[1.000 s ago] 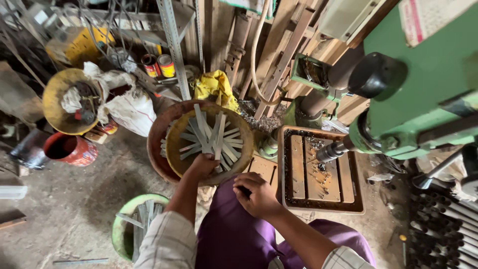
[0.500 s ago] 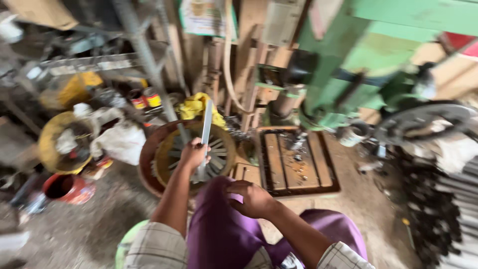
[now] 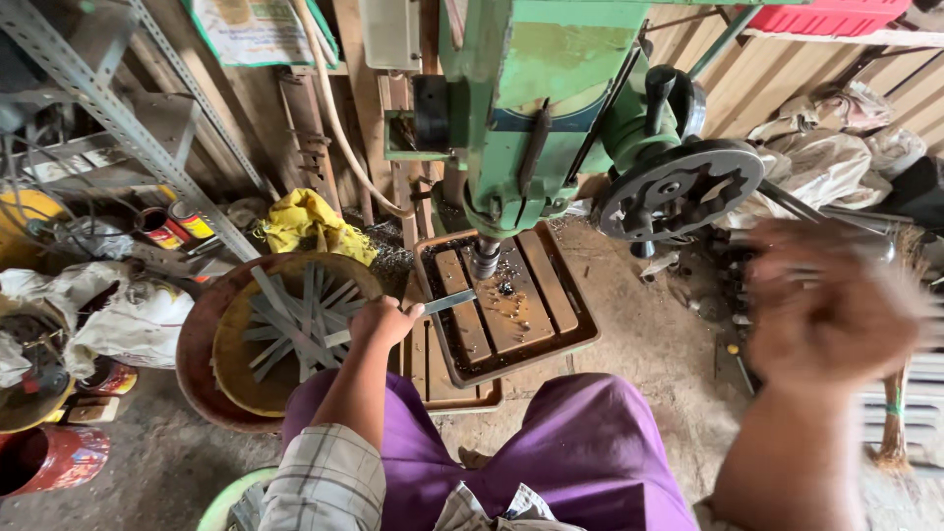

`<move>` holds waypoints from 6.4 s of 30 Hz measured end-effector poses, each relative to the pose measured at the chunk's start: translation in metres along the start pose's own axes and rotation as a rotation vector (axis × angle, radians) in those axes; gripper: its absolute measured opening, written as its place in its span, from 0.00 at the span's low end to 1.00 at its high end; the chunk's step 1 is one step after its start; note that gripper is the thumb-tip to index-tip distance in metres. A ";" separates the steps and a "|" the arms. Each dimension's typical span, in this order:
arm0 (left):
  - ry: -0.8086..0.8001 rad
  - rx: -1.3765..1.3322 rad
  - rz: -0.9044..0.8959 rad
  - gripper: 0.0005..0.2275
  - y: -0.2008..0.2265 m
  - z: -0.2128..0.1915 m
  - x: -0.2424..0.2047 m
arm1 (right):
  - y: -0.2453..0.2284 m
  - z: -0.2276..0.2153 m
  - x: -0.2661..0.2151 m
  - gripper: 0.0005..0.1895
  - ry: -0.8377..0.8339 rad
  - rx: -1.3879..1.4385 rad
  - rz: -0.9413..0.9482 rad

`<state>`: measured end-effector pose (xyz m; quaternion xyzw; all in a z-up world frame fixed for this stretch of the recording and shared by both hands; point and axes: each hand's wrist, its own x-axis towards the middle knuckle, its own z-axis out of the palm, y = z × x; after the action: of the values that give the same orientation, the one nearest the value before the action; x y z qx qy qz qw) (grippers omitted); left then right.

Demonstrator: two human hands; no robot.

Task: The person repeatedly picks up metal bars from a tray, positions them under a drill press, and operates the machine to drill holes. After each drill, the person returns the bar to the tray and repeats the process.

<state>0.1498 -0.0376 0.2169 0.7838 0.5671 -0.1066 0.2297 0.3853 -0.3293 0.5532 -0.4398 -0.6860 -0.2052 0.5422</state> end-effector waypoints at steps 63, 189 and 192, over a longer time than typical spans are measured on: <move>0.059 -0.062 0.154 0.14 0.013 0.000 -0.011 | 0.182 0.029 -0.184 0.23 -0.205 -0.449 0.943; 0.111 -0.173 -0.078 0.16 -0.017 0.009 0.032 | 0.071 -0.037 -0.044 0.23 -0.518 -0.669 1.224; 0.333 -0.196 0.014 0.13 -0.044 0.010 0.044 | 0.070 -0.035 -0.040 0.23 -0.498 -0.653 1.224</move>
<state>0.1246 0.0057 0.1793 0.7684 0.5994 0.0818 0.2087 0.4641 -0.3344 0.5142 -0.9165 -0.3244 0.0463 0.2293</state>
